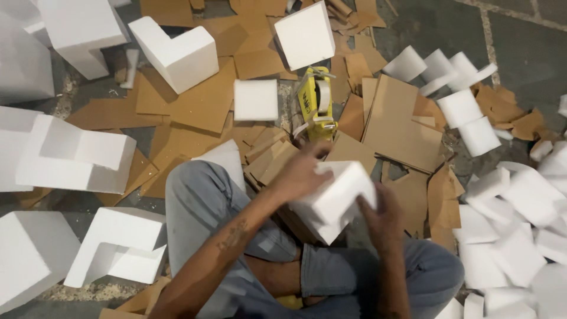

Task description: The person sits on the floor and assembles small white boxes using cardboard pieces and a tape dispenser. They repeatedly fold cardboard around the white box shapes and secure them with tape.

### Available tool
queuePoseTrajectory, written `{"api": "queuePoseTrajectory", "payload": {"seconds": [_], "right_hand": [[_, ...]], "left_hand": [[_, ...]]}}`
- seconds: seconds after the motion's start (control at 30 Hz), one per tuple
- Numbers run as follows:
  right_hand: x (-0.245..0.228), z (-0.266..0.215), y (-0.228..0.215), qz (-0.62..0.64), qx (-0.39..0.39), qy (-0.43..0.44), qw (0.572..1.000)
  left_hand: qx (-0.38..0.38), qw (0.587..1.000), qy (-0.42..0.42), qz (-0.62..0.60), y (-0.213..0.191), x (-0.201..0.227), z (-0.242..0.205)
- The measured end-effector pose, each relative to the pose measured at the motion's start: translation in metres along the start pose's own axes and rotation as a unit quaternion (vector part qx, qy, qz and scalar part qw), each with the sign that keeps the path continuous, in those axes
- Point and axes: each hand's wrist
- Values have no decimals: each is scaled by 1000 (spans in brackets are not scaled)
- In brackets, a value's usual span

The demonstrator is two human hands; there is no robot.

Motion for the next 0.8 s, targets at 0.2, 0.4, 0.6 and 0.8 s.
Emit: {"api": "queuePoseTrajectory", "payload": {"seconds": [0.2, 0.4, 0.6, 0.8], "right_hand": [[139, -9, -3, 437, -12, 87, 895], [140, -1, 17, -172, 28, 159, 972], [48, 19, 18, -421, -58, -89, 901], [46, 38, 5, -407, -146, -19, 901]], "left_hand": [[196, 944, -161, 212, -24, -100, 17], [110, 867, -295, 386, -1, -139, 31], [113, 852, -337, 384, -5, -141, 39], [42, 907, -371, 192, -28, -144, 22]]}}
Point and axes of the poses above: each hand's wrist, its own z-axis towards the middle knuckle, its own y-axis out of the palm, x = y × z, and after that the axes turned 15 degrees about -x, right-handed
